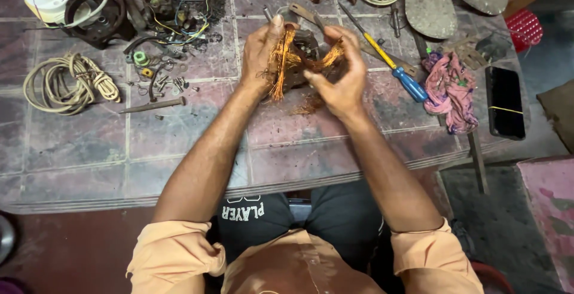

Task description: The person is disassembling and repairing an electric fan motor, specifically inspecting the copper coil and motor housing.

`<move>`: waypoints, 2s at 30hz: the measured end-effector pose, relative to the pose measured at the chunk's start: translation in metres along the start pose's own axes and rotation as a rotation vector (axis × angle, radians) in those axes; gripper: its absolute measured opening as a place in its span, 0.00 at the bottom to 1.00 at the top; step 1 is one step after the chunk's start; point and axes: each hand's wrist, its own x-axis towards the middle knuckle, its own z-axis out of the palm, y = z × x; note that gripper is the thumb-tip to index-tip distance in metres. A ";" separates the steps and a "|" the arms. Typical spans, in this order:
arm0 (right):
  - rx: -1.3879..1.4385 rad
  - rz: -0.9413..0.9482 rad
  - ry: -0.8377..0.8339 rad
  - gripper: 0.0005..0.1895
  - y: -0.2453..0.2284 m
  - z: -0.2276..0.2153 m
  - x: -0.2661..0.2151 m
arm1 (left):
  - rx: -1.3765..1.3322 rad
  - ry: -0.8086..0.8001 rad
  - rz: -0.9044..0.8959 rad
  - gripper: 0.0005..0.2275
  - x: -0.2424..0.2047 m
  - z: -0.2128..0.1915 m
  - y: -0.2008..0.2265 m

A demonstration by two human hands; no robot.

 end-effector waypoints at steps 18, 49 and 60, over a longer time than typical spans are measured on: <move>0.180 0.319 0.088 0.05 0.047 -0.011 0.026 | -0.013 -0.025 0.169 0.32 -0.002 0.005 0.023; -0.117 0.121 -0.162 0.10 -0.073 -0.045 0.002 | -0.160 -0.172 0.073 0.35 -0.001 -0.015 0.033; -0.513 0.014 -0.028 0.10 -0.051 -0.072 -0.015 | -0.004 0.030 -0.016 0.27 0.005 -0.015 -0.007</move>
